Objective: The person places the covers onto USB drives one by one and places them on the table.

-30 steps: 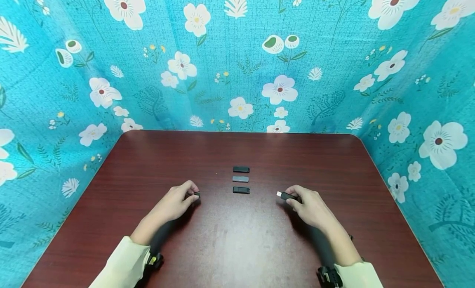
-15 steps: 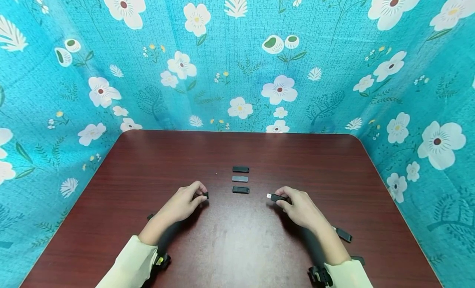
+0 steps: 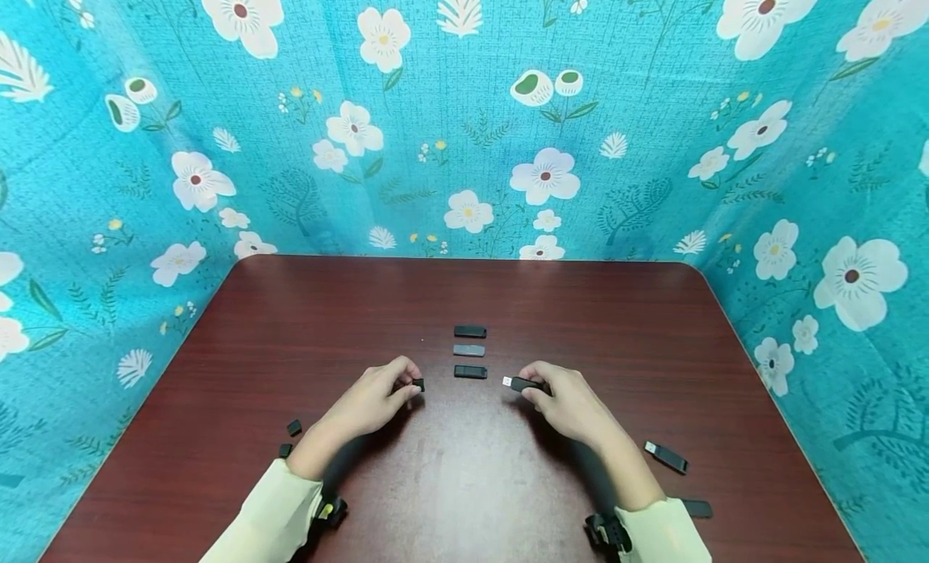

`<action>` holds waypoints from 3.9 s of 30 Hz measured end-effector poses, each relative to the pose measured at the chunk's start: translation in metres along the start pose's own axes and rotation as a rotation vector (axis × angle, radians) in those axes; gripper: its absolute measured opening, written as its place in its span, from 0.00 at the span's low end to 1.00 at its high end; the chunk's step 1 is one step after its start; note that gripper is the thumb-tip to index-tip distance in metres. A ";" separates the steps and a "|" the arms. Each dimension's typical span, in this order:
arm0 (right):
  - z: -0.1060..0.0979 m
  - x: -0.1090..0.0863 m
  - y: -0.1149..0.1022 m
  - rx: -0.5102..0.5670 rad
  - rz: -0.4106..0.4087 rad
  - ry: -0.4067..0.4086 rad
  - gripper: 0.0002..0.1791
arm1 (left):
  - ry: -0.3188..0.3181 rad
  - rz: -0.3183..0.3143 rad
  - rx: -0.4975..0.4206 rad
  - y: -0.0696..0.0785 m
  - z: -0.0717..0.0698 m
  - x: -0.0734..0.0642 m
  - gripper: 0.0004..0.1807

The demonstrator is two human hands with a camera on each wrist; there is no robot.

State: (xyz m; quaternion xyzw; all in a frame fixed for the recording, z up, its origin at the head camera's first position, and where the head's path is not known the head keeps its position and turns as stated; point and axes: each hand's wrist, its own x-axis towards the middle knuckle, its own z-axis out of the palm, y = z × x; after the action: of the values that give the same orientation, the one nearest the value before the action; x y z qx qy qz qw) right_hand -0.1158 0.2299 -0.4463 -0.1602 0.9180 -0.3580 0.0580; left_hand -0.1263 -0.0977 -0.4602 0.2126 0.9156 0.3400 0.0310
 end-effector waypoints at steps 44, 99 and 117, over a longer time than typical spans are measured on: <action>0.029 0.017 -0.029 0.040 -0.081 -0.058 0.09 | -0.086 0.035 -0.156 0.030 0.022 0.012 0.05; 0.048 0.024 -0.048 0.108 -0.109 -0.010 0.08 | -0.005 -0.050 -0.330 0.034 0.028 0.019 0.03; 0.051 0.030 -0.040 0.019 0.031 -0.076 0.10 | -0.097 0.097 0.143 0.029 0.033 0.027 0.12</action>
State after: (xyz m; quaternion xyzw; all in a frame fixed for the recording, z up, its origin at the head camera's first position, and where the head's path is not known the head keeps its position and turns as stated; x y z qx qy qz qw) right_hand -0.1224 0.1599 -0.4565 -0.1587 0.9141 -0.3596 0.0998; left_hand -0.1331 -0.0472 -0.4646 0.2746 0.9235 0.2644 0.0436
